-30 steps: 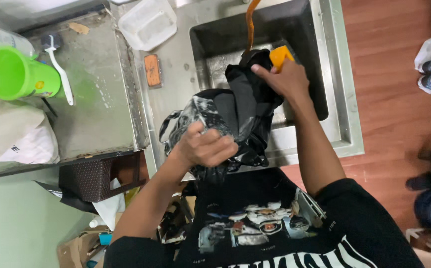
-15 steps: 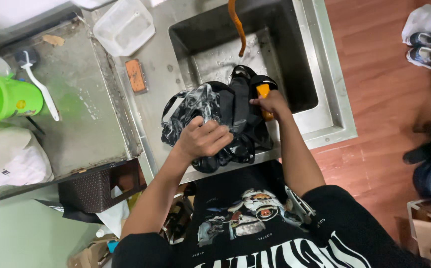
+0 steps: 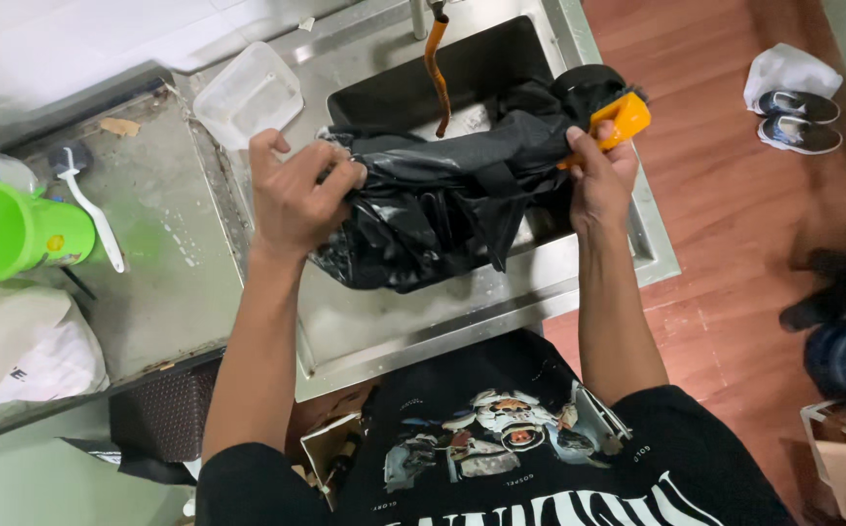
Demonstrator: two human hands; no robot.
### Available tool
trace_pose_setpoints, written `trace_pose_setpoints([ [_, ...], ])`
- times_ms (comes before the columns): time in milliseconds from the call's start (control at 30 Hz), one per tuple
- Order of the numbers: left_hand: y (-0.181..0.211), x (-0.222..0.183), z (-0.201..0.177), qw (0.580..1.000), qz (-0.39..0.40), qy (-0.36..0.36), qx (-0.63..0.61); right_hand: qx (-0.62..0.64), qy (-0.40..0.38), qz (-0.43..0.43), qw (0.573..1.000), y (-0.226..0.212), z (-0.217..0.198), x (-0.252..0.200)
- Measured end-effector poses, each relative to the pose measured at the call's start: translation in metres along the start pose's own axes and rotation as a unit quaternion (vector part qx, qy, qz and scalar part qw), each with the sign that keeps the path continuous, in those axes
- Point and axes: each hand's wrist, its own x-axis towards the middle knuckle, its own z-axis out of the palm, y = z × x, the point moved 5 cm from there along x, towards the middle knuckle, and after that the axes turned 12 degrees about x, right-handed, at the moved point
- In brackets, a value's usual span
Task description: The person cleans a black bag by applying a cleaning solution and scrubbing it with a brush over a sink.
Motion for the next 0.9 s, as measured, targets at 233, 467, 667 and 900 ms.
trace_pose_setpoints([
  [233,0.036,-0.126,-0.043,0.996,-0.060,-0.055,-0.034,-0.086,0.036,-0.058,0.994,0.047,-0.082,-0.087],
  [467,0.112,-0.245,-0.067,0.926,-0.042,-0.375,-0.014,-0.370,0.138,-0.045,0.918,0.123,-0.173,-0.195],
  [667,0.096,-0.228,-0.053,0.795,-0.032,-0.587,-0.150,-0.479,0.161,-0.103,0.857,0.162,-0.178,-0.201],
  [900,0.079,-0.209,-0.015,0.807,-0.042,-0.586,-0.062,-0.632,0.133,-0.113,0.755,0.146,-0.158,-0.224],
])
